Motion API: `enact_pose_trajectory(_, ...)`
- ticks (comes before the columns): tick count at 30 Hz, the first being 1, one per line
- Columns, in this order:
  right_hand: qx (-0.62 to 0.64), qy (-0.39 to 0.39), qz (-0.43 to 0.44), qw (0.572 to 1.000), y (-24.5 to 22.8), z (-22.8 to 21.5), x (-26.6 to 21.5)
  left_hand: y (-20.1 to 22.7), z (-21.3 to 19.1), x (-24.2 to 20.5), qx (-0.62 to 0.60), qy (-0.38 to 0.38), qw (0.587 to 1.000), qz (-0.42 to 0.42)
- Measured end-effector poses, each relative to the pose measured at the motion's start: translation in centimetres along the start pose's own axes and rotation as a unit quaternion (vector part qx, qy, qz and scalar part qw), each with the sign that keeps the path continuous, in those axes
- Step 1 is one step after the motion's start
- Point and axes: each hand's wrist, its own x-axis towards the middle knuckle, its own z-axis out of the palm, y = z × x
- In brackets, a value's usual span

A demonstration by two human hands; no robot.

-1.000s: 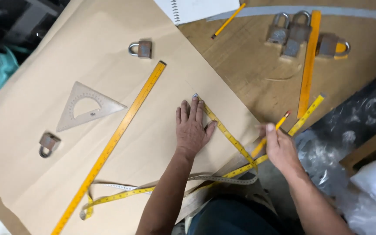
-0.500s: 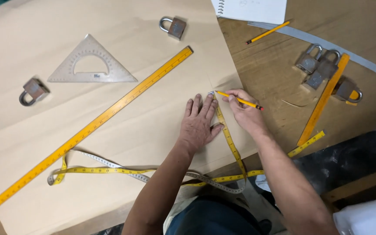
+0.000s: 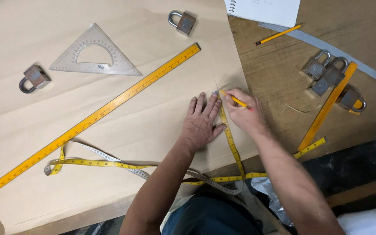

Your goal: The person measures and marks a large piece of beige fabric on a wooden workbench using a yellow ruler, a flexible measuring tape, a set square, and a pencil. They draw straight lines and curved patterns on the fabric, using padlocks to hold the material in place.

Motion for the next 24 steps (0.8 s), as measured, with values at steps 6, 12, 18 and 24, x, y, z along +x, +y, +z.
enact_pose_trajectory(6,0.061,0.132,-0.058,0.988,-3.4,-4.0,-6.1,0.2,-0.5,-0.2,0.0,0.002,1.0,0.007)
enact_pose_trajectory(12,0.045,0.106,-0.047,0.992,1.3,-3.4,-9.6,2.3,1.8,0.5,-0.068,0.114,0.99,-0.046)
enact_pose_trajectory(18,-0.085,0.116,-0.119,0.982,2.8,-3.2,-10.3,-1.0,0.8,-1.7,-0.076,0.19,0.977,-0.061)
enact_pose_trajectory(24,-0.194,-0.009,-0.126,0.973,6.0,-0.8,-8.0,-9.2,1.5,-3.1,-0.36,-0.04,0.896,-0.258)
